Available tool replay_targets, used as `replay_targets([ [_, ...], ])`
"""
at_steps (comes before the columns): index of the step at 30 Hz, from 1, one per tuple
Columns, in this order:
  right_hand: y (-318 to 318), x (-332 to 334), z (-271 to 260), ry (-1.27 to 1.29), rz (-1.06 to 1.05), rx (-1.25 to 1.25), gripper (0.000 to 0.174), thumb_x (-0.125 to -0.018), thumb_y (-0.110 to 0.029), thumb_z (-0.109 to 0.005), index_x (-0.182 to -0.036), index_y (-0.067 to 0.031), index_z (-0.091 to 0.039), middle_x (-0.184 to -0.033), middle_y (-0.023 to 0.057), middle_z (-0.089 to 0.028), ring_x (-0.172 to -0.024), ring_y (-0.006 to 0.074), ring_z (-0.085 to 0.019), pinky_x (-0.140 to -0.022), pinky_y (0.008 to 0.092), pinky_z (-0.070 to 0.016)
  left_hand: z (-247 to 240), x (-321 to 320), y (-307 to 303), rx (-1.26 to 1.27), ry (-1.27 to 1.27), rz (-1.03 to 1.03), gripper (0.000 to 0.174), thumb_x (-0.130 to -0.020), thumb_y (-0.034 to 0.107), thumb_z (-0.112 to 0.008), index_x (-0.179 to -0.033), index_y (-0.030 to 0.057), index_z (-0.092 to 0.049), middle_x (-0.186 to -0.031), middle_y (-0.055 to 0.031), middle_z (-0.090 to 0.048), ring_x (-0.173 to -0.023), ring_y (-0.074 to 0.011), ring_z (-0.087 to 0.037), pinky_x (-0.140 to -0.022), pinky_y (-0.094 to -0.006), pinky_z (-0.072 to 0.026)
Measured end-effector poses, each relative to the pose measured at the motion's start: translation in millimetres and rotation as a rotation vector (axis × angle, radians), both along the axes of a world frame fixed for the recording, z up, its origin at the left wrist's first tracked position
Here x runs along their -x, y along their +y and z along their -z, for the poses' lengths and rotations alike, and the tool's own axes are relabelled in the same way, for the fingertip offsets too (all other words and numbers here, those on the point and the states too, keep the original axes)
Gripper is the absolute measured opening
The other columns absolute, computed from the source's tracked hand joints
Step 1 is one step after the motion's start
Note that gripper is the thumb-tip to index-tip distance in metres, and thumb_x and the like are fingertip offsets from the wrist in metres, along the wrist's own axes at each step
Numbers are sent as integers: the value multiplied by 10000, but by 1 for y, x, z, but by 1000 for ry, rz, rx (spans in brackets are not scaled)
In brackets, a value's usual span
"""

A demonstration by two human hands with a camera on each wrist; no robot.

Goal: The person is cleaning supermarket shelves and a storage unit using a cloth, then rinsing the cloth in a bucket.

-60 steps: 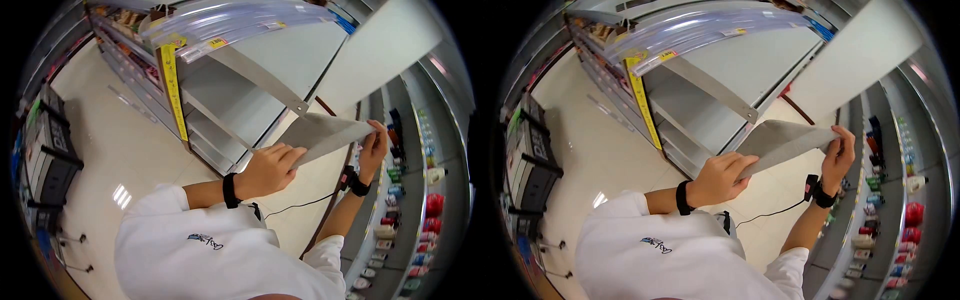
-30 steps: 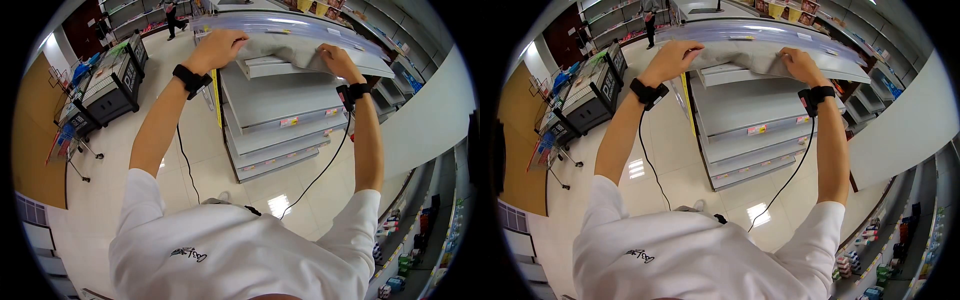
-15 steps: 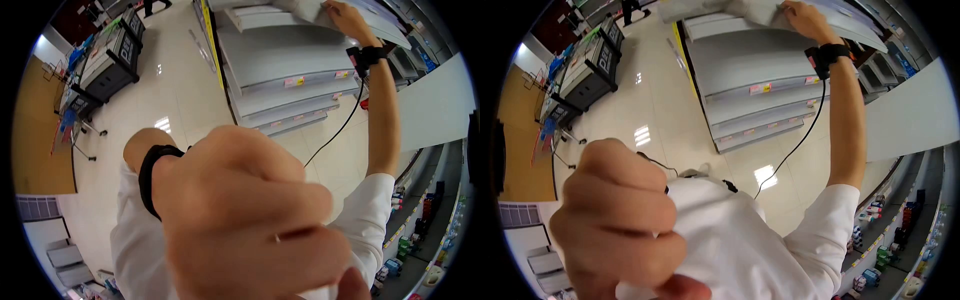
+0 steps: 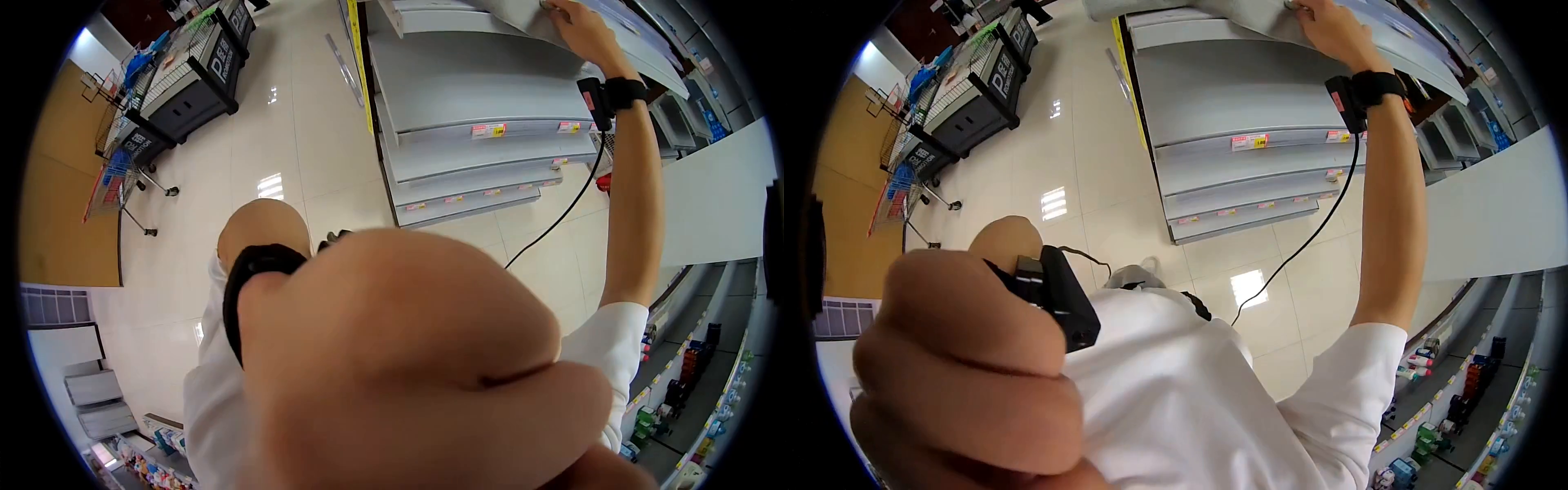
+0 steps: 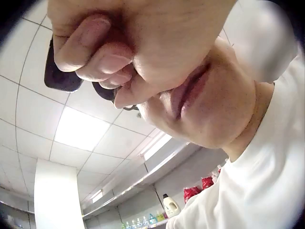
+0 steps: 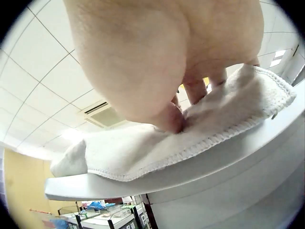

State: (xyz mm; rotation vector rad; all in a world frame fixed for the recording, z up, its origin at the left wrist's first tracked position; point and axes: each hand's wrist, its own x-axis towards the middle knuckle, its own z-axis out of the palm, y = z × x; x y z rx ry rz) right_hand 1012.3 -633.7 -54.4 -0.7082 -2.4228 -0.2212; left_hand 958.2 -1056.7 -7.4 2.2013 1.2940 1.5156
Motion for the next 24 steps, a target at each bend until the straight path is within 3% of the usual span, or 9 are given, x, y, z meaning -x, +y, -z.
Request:
replay_targets([
  [3,-5,1,-6,-66,53,-13,249,-906,-221,-455,-958,-89,-659,-845,215,-667,-803,454,-619,-716,576,-482,-13,-4,-3,65,118,-146,255,-756,294,-739,-709,88,-596,-615,-5,-505,-559,-158,-488,-514,-338,-387],
  [6,-6,3,-5,-166,127,33,334,-944,-275,-427,-1099,-74,-644,-1053,244,-649,-990,427,-609,-839,555,-469,-25,-10,2,101,205,-232,268,-750,302,-745,-699,89,-591,-610,-2,-497,-558,-154,-482,-510,-338,-382],
  [8,8,8,6,-224,218,-197,295,-897,-216,-429,-1066,-145,-660,-1003,183,-688,-915,392,-658,-863,668,-370,-29,-10,17,94,274,-225,276,-746,308,-750,-693,90,-588,-607,0,-492,-557,-152,-479,-508,-338,-378],
  [9,11,13,7,-333,221,-246,249,-938,-278,-421,-1050,-170,-616,-1002,114,-690,-858,335,-675,-715,640,-433,-24,-3,31,81,326,-193,328,-712,336,-776,-652,91,-566,-605,-2,-511,-563,-173,-507,-516,-351,-403],
  [10,1,15,10,-301,180,-232,263,-935,-282,-432,-1084,-140,-596,-1000,141,-685,-875,375,-659,-738,616,-447,-15,10,49,59,345,-212,328,-712,336,-776,-652,91,-566,-605,-2,-511,-563,-173,-507,-516,-351,-403],
  [13,-31,31,13,-101,-109,15,248,-943,-274,-427,-1041,-95,-566,-942,187,-672,-890,441,-619,-774,594,-446,26,76,119,-306,432,-417,179,-794,102,-685,-967,58,-670,-881,-107,-673,-857,-270,-657,-718,-342,-525],
  [19,-43,45,28,-32,-207,-45,314,-958,-335,-449,-1052,-63,-574,-1063,114,-644,-1051,335,-576,-849,542,-416,73,194,213,-450,609,-785,259,-901,103,-573,-1146,30,-619,-1105,-164,-638,-1023,-330,-603,-879,-362,-477],
  [21,-42,44,31,-6,-245,-81,354,-932,-377,-495,-1038,-46,-563,-1058,110,-626,-1040,318,-565,-862,525,-396,82,208,221,-88,543,-741,293,-931,116,-539,-1206,28,-587,-1163,-174,-617,-1045,-341,-589,-900,-353,-466],
  [24,-33,37,33,78,-338,-144,383,-893,-399,-561,-1048,-48,-556,-1050,89,-605,-1033,288,-548,-870,505,-385,82,203,221,8,405,-705,281,-938,112,-530,-1191,5,-586,-1141,-172,-625,-997,-326,-601,-869,-335,-473],
])
